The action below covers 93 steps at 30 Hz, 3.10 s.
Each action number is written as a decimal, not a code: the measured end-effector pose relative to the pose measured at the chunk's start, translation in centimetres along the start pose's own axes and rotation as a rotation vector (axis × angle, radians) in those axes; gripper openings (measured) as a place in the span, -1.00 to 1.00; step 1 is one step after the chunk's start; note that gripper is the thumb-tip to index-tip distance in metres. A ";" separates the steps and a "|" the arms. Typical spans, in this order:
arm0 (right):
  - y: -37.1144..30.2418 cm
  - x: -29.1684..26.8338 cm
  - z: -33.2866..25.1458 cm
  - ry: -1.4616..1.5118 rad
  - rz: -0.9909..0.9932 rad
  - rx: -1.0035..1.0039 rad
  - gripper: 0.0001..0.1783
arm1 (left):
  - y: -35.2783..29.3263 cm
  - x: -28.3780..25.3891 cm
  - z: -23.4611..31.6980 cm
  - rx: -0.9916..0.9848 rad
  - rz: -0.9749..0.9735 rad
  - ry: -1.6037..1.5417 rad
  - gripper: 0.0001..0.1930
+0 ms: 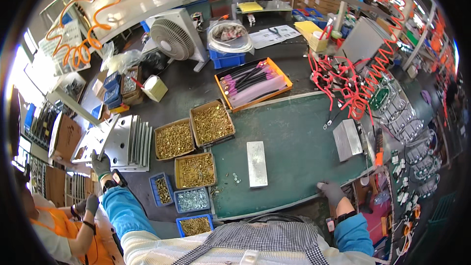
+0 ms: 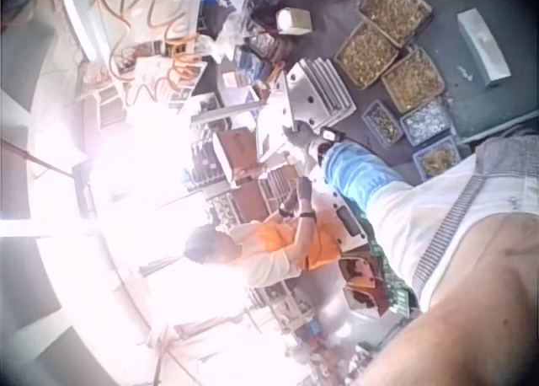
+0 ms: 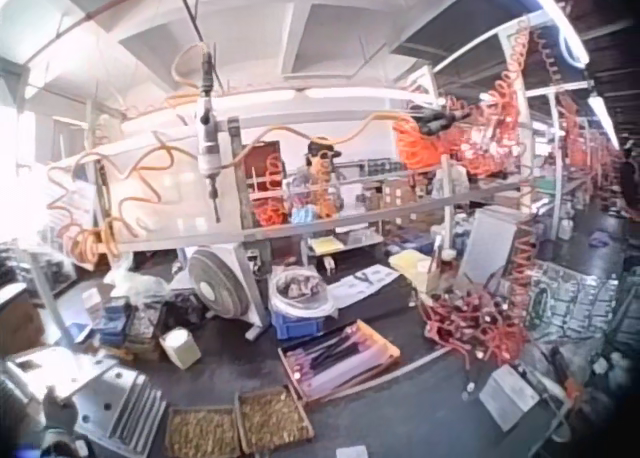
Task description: Assembling electronic circuit boards and components onto a metal chassis using power screwdrivers.
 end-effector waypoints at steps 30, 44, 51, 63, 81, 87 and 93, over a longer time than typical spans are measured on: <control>2.9 -11.7 -14.9 0.634 -0.354 -0.571 -0.62 | -59.1 15.1 -24.9 -0.945 -0.928 0.445 -0.30; 14.7 -22.0 -6.8 -0.226 -0.049 -0.580 -0.45 | -70.2 8.5 -38.6 -1.385 -0.283 0.216 -0.56; 15.4 -24.5 -7.5 -0.588 0.324 -0.792 -0.52 | -71.4 11.3 -38.9 0.129 -1.539 1.115 -0.53; 15.8 -35.8 -0.3 -0.684 1.013 -0.580 -0.58 | -72.0 10.4 -37.3 -1.343 -0.866 0.682 -0.24; 17.4 -41.7 -12.6 -0.974 0.767 -0.530 -0.71 | -68.0 22.7 -29.1 -0.754 -1.010 0.827 -0.24; 15.5 -29.0 -20.0 -0.945 -0.090 -1.080 -0.72 | -66.6 26.4 -31.9 -0.792 -0.974 0.810 -0.42; 32.4 -21.8 -20.1 -1.448 0.106 -0.628 -0.70 | -67.8 28.0 -36.7 -0.712 -1.348 1.011 -0.62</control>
Point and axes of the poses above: each hand's wrist, its own y-axis towards the middle knuckle, its own x-axis out of the palm, z = x × y, the point moved 5 cm from there along y, towards the middle knuckle, and after that the axes turned 11 degrees about -y, right-handed, at the moved point
